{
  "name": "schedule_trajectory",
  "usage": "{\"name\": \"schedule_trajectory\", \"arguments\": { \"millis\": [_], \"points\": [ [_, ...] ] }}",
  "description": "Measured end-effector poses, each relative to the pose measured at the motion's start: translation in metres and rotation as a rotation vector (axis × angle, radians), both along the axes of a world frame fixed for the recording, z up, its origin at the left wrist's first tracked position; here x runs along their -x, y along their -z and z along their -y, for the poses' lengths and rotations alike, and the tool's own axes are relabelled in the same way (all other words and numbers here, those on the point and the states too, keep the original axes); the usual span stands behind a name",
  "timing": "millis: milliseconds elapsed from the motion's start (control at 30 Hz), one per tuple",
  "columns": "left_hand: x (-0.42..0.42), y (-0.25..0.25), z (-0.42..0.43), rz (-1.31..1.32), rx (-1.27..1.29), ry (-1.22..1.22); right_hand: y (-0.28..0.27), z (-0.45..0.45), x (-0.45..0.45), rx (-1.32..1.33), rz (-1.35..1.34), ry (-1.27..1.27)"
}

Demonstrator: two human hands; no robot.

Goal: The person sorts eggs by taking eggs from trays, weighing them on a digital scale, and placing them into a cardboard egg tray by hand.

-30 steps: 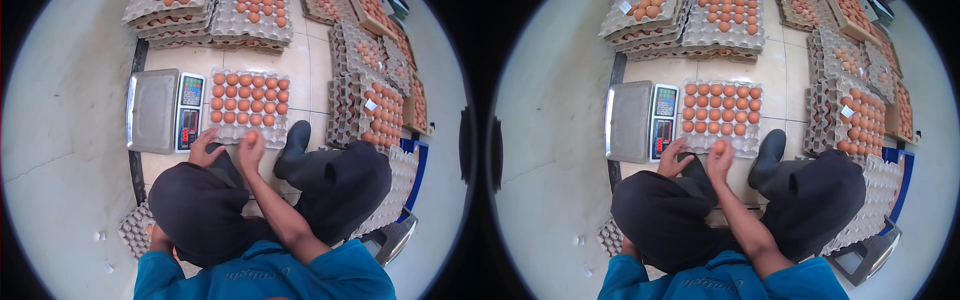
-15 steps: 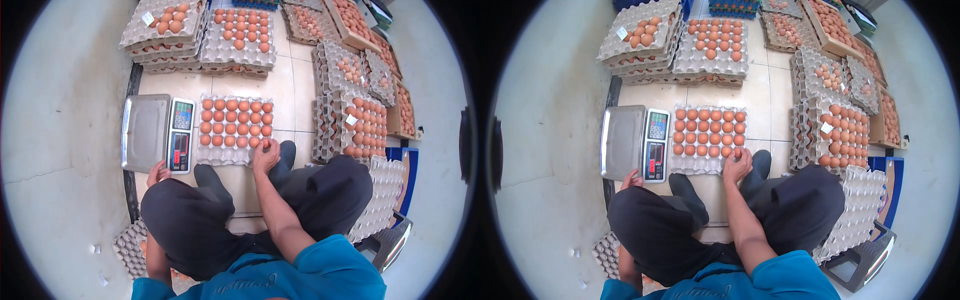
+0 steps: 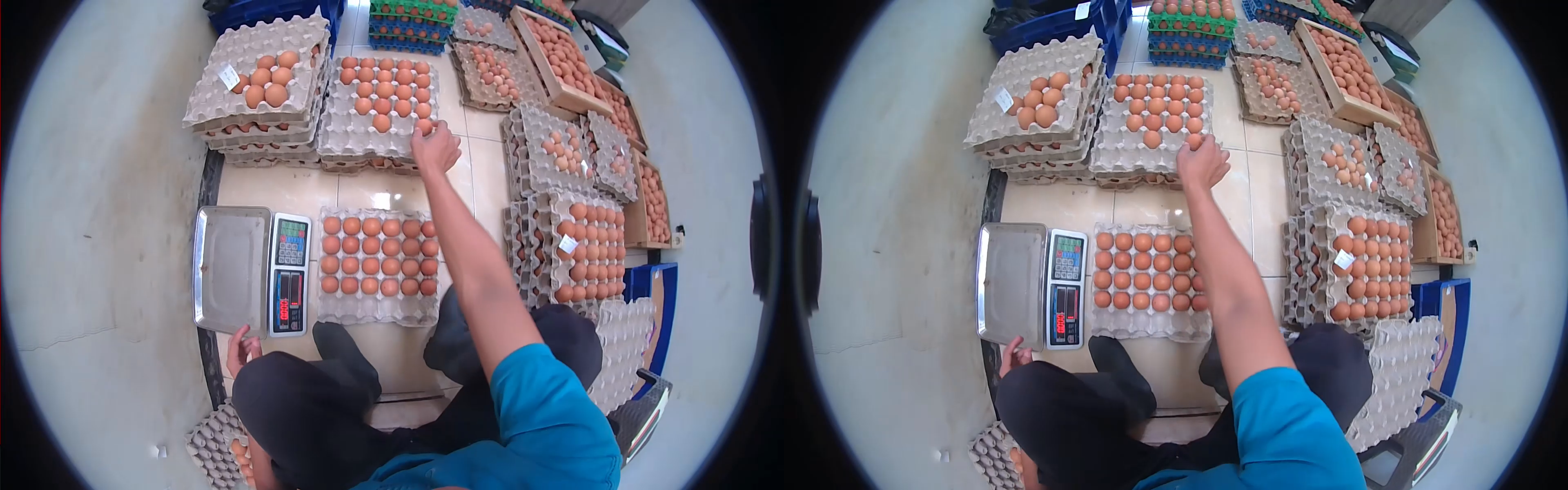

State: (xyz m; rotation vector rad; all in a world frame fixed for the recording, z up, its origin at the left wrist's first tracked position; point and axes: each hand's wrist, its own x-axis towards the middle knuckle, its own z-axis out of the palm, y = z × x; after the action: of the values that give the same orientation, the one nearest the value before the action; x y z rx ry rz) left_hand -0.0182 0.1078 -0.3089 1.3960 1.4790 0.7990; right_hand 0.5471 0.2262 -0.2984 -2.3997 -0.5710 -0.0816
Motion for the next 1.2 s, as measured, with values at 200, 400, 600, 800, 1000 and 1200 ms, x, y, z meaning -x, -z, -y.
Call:
{"name": "schedule_trajectory", "arguments": {
  "millis": [200, 400, 600, 800, 1000, 1200],
  "points": [
    [0.009, 0.020, 0.016, -0.031, 0.014, -0.011, -0.013, -0.024, -0.044, 0.314, -0.022, -0.105],
    [-0.002, 0.004, 0.015, -0.051, -0.115, 0.045, 0.008, -0.015, -0.089, -0.463, -0.559, -0.115],
    [-0.005, 0.008, 0.021, -0.040, -0.103, 0.020, 0.000, -0.044, -0.087, -0.479, -1.143, -0.349],
    [-0.012, -0.003, 0.021, -0.062, -0.128, -0.005, -0.045, -0.084, 0.010, 0.435, -0.134, -0.335],
    [0.002, -0.006, 0.024, -0.044, -0.083, -0.040, -0.017, -0.090, -0.013, 0.316, -0.223, -0.239],
    [-0.064, -0.039, -0.028, 0.178, 0.049, 0.067, 0.002, -0.033, 0.024, -0.275, -1.360, -0.511]
  ]
}}
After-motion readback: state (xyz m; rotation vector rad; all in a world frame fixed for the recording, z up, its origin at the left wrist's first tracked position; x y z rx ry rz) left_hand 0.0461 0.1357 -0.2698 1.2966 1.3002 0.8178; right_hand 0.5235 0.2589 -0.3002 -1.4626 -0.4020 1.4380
